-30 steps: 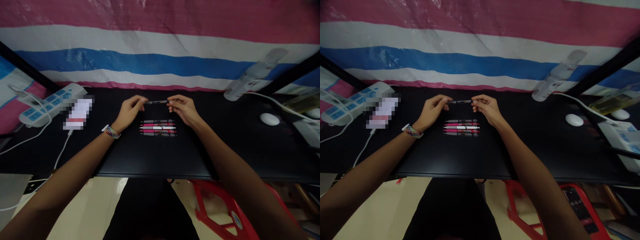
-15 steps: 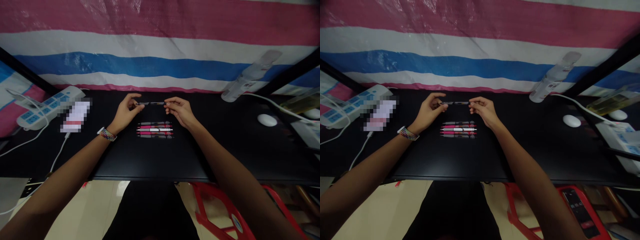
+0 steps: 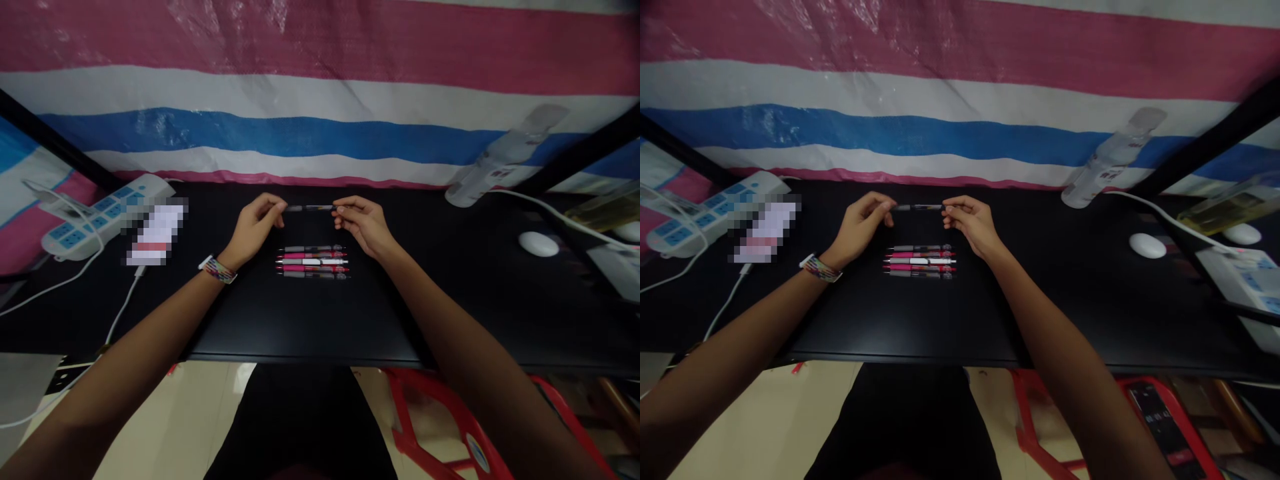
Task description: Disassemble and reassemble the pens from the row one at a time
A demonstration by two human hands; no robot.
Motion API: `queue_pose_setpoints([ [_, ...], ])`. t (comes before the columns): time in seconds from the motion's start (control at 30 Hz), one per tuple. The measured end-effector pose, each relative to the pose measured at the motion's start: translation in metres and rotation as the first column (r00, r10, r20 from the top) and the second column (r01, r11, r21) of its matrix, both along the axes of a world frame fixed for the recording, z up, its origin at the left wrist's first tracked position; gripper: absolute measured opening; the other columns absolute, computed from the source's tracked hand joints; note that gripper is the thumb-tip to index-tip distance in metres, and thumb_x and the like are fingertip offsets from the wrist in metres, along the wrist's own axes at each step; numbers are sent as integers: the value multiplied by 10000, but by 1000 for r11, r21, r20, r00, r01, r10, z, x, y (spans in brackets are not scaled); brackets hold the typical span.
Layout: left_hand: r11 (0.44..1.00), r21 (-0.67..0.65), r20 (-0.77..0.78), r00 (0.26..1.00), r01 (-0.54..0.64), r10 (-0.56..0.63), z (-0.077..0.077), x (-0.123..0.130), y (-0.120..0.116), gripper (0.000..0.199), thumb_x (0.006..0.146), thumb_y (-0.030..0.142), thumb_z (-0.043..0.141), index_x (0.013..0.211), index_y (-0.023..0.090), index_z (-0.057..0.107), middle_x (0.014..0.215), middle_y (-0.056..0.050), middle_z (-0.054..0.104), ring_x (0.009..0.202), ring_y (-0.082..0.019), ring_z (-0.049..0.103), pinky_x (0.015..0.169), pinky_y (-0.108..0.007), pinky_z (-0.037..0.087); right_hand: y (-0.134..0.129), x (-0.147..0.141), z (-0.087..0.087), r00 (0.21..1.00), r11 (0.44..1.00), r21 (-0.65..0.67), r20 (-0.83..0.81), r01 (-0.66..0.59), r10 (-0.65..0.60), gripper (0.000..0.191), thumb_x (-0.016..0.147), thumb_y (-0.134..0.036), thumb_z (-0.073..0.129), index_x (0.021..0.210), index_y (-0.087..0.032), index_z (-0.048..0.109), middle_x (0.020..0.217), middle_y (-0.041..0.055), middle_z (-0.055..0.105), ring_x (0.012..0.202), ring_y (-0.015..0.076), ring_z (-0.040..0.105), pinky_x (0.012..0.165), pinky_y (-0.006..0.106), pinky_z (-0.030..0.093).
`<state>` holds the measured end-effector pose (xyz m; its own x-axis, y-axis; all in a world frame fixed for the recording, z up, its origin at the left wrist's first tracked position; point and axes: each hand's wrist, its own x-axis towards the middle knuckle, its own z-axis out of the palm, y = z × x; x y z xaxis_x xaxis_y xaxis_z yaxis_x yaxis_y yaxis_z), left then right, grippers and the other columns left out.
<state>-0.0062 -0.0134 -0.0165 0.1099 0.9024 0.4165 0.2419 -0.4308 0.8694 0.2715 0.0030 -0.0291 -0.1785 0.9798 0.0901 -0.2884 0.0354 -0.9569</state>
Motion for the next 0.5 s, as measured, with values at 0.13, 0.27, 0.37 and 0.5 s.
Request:
queue_pose_setpoints([
  [0.13,1000,7,-19,1000,-14,14,0,0,1,342,993,520,820,883,208,732,760,-10,700,731,-151,683,739,-282,537,-1,2,1,1000,1000,-3,1,3,-3,301,790,-376,1000,986,-229,827,910,48,766,819,179,695,802,377,630],
  [0.27,999,-17,-8,999,-46,46,-2,-2,4,370,1041,503,754,826,204,714,731,-23,706,730,-157,696,748,-284,567,-1,3,0,1000,1000,-5,-1,9,-9,275,798,-369,987,979,-236,828,913,49,762,822,182,692,801,380,625],
  [0.37,998,-46,98,994,-40,45,-6,-4,8,241,887,353,901,1006,203,754,845,-16,743,777,-161,743,774,-285,602,0,3,-1,1000,1000,-11,2,20,-20,233,819,-349,962,977,-244,826,907,46,757,830,187,696,801,383,625],
  [0.5,997,-55,153,986,-60,68,-10,-6,13,203,859,231,869,1029,198,763,884,-18,754,820,-165,776,806,-290,622,1,5,-1,999,998,-34,-10,51,-52,166,831,-300,925,960,-251,834,888,39,760,818,181,693,790,373,627],
])
